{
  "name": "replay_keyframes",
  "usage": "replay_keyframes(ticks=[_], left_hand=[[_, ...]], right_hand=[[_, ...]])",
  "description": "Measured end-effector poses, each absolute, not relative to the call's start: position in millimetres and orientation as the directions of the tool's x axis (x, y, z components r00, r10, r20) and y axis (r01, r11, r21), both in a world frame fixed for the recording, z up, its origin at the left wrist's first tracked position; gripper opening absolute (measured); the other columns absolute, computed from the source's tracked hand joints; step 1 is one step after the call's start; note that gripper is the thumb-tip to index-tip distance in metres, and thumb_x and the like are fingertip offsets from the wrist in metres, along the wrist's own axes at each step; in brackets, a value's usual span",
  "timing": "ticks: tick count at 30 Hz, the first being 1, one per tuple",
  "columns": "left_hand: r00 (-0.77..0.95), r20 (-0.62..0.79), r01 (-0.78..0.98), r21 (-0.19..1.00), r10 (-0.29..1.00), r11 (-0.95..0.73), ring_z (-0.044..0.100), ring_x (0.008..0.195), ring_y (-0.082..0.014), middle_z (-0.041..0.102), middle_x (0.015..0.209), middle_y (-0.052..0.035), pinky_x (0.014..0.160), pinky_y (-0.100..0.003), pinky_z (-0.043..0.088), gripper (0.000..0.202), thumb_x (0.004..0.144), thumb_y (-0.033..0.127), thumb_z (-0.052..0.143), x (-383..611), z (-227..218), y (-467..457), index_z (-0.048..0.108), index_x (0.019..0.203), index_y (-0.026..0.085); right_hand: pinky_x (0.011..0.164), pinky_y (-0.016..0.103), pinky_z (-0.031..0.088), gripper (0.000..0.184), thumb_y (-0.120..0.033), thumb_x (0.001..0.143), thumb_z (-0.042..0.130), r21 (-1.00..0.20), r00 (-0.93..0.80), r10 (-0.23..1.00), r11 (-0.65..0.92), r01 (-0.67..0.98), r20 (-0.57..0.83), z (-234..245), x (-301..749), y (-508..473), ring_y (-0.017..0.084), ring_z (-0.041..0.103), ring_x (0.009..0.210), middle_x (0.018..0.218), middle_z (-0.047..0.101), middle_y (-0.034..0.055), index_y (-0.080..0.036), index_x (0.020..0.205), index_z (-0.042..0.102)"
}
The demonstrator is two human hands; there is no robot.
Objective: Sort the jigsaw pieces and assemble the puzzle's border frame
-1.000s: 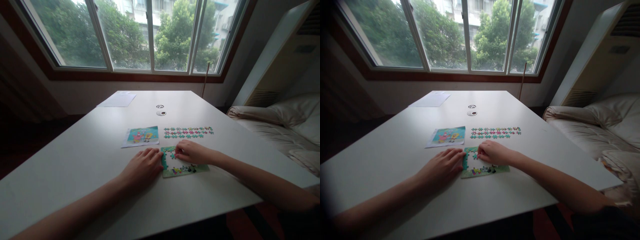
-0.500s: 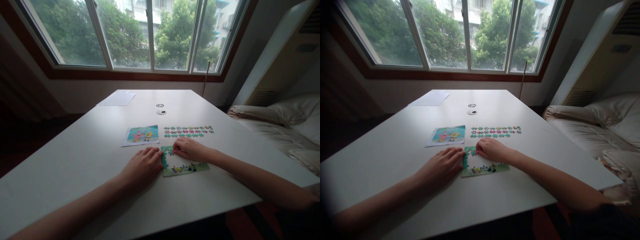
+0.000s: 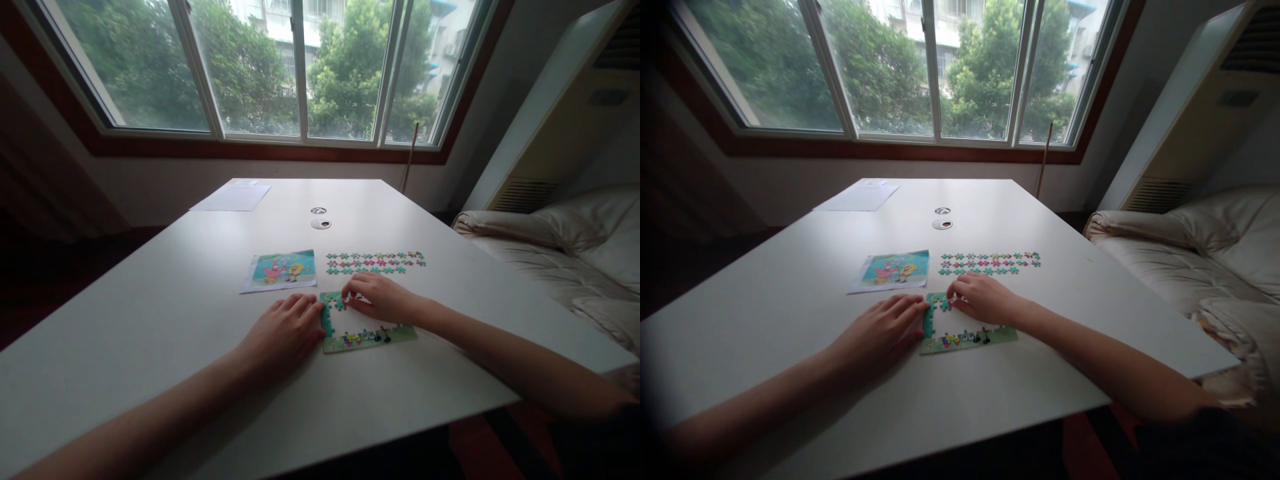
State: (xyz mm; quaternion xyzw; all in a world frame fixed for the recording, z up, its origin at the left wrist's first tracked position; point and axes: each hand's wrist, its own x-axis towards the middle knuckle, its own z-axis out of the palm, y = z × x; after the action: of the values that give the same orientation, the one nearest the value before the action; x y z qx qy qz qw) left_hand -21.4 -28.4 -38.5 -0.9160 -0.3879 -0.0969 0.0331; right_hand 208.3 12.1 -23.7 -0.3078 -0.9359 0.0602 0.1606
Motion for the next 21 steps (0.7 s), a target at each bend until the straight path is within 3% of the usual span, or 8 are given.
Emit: replay_keyframes(ticks=[21], left_hand=[[0.673,0.207,0.724,0.012,0.71,-0.69,0.047,0.107,-0.0258,0.053,0.117,-0.0106,0.087,-0.042,0.042,0.031,0.087,0.028,0.044,-18.8,-36.5,-29.8,0.048,0.115,0.016]], right_hand=[[0.071,0.026,0.041,0.016,-0.019,0.082,0.051,-0.205,-0.76,0.583,0.812,0.546,0.286,-26.8,210.2,8.8,0.015,0.053,0.073,0.076,0.061,0.0062,-0.017,0.083,0.066]])
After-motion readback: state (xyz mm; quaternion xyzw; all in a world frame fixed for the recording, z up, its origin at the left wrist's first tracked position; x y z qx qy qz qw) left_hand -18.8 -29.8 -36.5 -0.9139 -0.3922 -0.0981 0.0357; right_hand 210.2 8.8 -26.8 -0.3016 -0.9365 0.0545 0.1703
